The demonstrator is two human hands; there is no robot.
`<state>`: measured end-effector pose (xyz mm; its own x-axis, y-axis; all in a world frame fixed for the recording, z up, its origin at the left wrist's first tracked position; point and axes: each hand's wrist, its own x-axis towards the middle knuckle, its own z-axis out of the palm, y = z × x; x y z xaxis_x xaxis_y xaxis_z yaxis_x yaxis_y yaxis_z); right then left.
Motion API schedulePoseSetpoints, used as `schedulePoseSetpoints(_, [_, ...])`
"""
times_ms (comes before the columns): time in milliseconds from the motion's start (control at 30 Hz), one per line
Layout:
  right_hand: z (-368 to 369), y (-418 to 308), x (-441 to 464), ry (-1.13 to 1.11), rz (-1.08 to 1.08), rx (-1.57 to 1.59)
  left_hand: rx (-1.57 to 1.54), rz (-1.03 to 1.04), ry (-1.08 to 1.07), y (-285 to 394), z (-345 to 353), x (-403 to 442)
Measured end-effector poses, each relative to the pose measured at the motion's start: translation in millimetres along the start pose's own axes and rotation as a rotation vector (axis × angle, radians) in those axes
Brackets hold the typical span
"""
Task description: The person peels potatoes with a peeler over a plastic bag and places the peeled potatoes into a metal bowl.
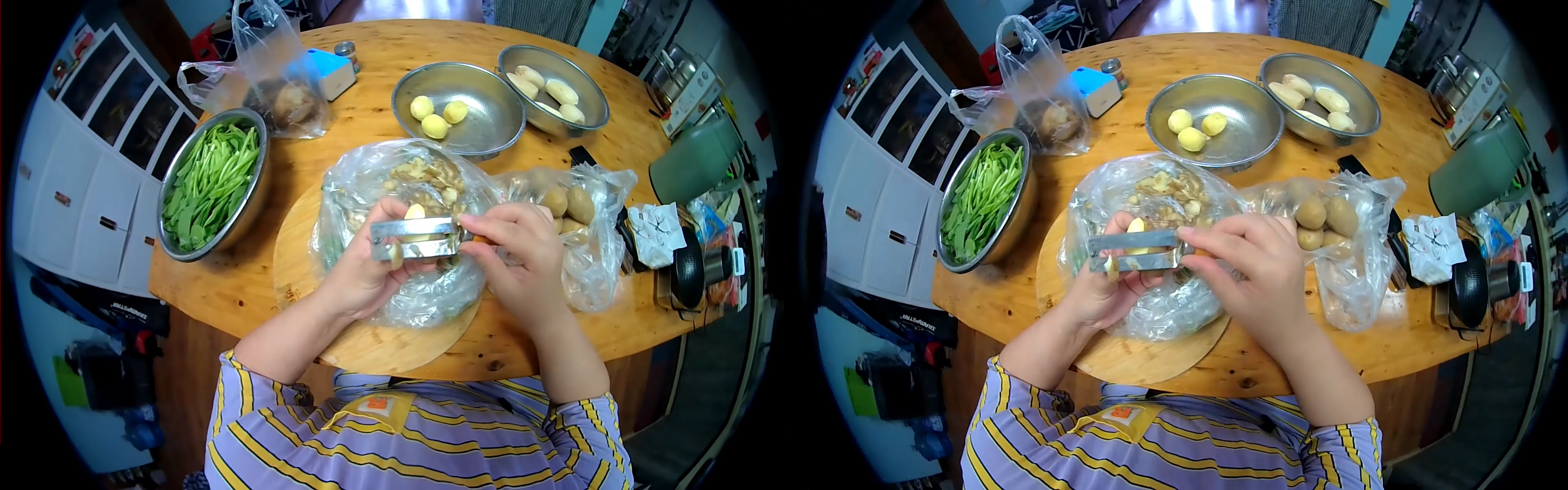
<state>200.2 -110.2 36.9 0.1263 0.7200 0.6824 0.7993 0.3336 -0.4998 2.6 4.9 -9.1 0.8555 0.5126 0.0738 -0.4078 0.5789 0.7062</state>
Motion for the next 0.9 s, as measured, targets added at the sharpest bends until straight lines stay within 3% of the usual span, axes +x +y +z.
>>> schedulePoseSetpoints(133, [-4.4,-7.6,2.9,0.011,-0.091,-0.058,0.014,0.002,-0.064,-1.8,-1.2,0.5])
schedulePoseSetpoints(233, [-4.1,12.7,0.9,0.002,0.054,0.054,0.059,-0.015,-0.067,4.4,3.2,1.5])
schedulePoseSetpoints(433, [-6.0,25.9,-0.8,-0.2,0.61,0.49,0.008,-0.032,-0.051,2.8,-3.5,6.5])
schedulePoseSetpoints(633, [-7.8,31.8,-2.4,-0.261,0.804,0.632,-0.07,-0.049,-0.124,0.1,-6.0,6.5])
schedulePoseSetpoints(833, [-9.8,29.9,-1.1,-0.291,0.798,0.513,-0.121,0.014,-0.159,2.2,-3.8,4.8])
schedulePoseSetpoints(900, [-6.6,21.8,-0.3,-0.152,0.593,0.384,-0.086,-0.005,-0.076,7.1,1.6,5.6])
